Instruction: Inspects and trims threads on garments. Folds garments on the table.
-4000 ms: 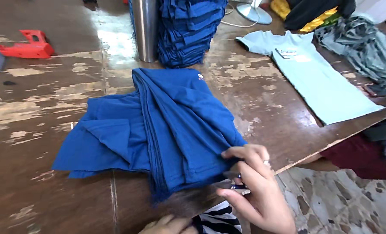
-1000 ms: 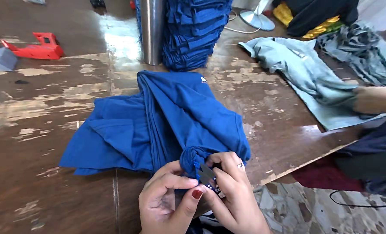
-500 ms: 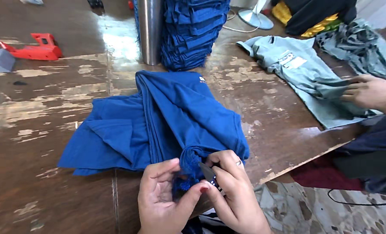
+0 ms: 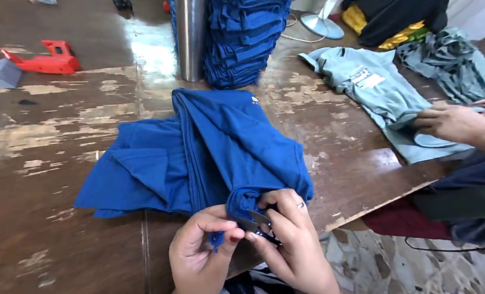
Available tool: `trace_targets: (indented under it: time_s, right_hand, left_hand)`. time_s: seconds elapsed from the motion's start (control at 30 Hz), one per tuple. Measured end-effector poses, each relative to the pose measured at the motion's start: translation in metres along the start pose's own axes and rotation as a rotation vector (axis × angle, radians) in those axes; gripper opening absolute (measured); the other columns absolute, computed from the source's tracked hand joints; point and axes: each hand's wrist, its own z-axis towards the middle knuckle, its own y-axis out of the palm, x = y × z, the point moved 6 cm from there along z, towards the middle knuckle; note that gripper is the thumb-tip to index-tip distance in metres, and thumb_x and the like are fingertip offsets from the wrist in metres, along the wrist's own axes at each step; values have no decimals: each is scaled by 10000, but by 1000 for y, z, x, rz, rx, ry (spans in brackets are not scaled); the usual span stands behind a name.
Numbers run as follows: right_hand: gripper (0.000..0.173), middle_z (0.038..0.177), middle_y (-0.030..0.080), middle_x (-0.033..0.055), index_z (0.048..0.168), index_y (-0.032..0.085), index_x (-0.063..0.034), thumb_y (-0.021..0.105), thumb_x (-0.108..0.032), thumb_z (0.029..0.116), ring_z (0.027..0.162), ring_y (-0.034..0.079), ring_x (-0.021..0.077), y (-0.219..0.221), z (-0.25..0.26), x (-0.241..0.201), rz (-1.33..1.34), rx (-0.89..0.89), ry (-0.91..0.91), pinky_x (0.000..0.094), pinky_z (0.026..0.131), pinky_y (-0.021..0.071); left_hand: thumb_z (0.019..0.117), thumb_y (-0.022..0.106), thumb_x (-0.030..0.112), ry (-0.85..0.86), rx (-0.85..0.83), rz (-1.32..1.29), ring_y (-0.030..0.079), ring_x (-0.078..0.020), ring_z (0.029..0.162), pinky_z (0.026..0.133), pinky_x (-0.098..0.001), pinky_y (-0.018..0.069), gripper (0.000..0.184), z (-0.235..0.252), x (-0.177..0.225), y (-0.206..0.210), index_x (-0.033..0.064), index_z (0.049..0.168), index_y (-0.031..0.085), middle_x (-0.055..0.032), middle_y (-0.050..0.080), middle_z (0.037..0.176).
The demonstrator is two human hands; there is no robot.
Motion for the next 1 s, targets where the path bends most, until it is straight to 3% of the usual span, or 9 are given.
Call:
trace_targets:
  time_s: [0.2,0.33,0.47,0.53,0.63,0.73,0.8,0.87,1.0]
  right_hand:
    - [506,995,627,74,816,606,-117,350,-459,1087,1014,570,197,3,9,-3,39,5,6,370,864,416]
    - [481,988,582,56,842,536,-107,387,-501,1075,958,559,99,-9,12,1,168,118,21,248,845,453]
    - [239,1087,606,97,951,545,-58,682,-254,948,982,574,65,-12,16,21,124,193,55,174,848,468]
    - [166,1088,654,93,991,524,-34,643,-59,878,921,616,44,-14,16,36,276,190,32,158,794,512]
    - [199,1021,735,-22,991,529,-150,568,8,877,960,698,62,-30,9,49,540,233,-17,220,840,563]
    - [55,956,685,6,953,515,-115,542,-81,919,916,641,53,-29,-1,51,430,81,-7,199,826,512]
    - [268,943,598,52,909,505,-103,530,-339,1032,912,572,109,-23,-5,43,254,-79,-22,257,832,459]
    - [528,895,554,61,857,529,-125,416,-609,1034,887,538,179,-19,-8,33,69,-155,-62,331,807,436]
    - [608,897,544,68,832,555,-148,299,-661,1033,882,521,241,-13,-11,23,-188,-204,-135,379,776,407]
  left_hand:
    - [994,671,246,6,-44,81,695,-6,970,824,-161,579,82,-1,3,0,186,1038,706,91,731,1085]
    - [963,669,166,9,-31,100,682,9,977,823,-149,565,43,0,3,1,175,1003,657,92,721,1084]
    - [926,736,89,122,-24,289,679,10,935,809,-127,567,120,-1,8,-1,118,976,630,54,705,1006]
    - [912,747,67,248,-109,414,660,-40,930,824,-160,559,145,-3,16,-2,89,933,605,10,664,959]
    - [889,730,18,272,-268,482,660,-83,961,861,-188,556,110,-6,20,-8,69,896,632,-14,683,979]
    - [934,720,62,159,-372,495,673,-72,945,849,-176,551,81,-6,18,-12,56,893,650,-22,717,973]
    - [957,696,83,104,-386,482,676,-59,943,847,-176,559,104,-6,18,-12,65,892,617,-18,710,965]
    - [965,684,90,87,-345,484,676,-53,932,839,-176,564,117,-5,19,-12,68,892,595,-16,694,948]
    - [963,671,80,117,-280,478,661,-46,931,839,-171,555,127,-4,22,-10,75,878,577,-7,669,940]
